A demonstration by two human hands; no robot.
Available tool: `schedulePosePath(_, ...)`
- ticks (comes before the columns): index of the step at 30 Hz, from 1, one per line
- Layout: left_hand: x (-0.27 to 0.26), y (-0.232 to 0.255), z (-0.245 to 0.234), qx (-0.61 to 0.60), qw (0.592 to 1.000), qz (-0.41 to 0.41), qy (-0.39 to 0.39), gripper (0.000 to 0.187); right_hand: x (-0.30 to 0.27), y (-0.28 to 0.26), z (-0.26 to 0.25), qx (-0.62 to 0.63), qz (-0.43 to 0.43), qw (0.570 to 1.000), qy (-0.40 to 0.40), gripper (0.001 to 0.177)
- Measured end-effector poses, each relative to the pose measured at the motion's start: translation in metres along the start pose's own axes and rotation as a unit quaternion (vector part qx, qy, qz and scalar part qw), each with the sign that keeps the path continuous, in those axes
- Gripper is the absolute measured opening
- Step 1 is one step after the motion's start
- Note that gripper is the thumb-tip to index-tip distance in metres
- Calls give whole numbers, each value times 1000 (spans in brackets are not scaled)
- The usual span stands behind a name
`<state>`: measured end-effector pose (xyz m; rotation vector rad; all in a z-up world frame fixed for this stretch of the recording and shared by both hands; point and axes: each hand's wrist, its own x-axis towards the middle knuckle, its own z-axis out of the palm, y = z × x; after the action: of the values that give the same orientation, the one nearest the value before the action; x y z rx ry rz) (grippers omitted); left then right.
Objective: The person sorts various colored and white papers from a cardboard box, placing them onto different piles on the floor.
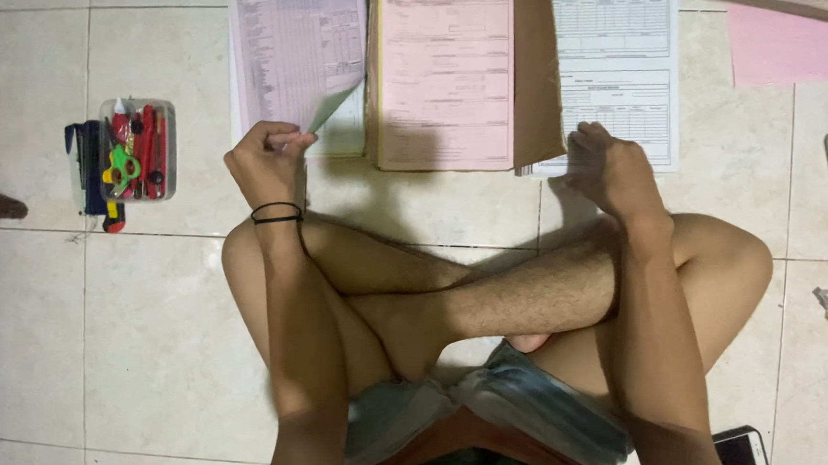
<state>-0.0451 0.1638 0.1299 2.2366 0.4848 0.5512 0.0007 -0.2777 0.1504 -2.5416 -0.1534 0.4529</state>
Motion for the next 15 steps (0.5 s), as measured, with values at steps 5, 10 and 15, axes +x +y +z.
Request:
schedulePosePath(5, 0, -2, 3, -23, 998, -37, -51, 16, 3, 31, 13, -36, -36, 997, 56, 50)
schedulePosePath(10, 0, 8, 2, -45, 997, -21, -54, 11, 2, 23, 9, -99, -32, 992, 68, 45)
schedulePosePath(15, 0, 6, 1, -36, 998, 24, -46, 8, 8, 24, 15, -116, -26, 991, 58, 45)
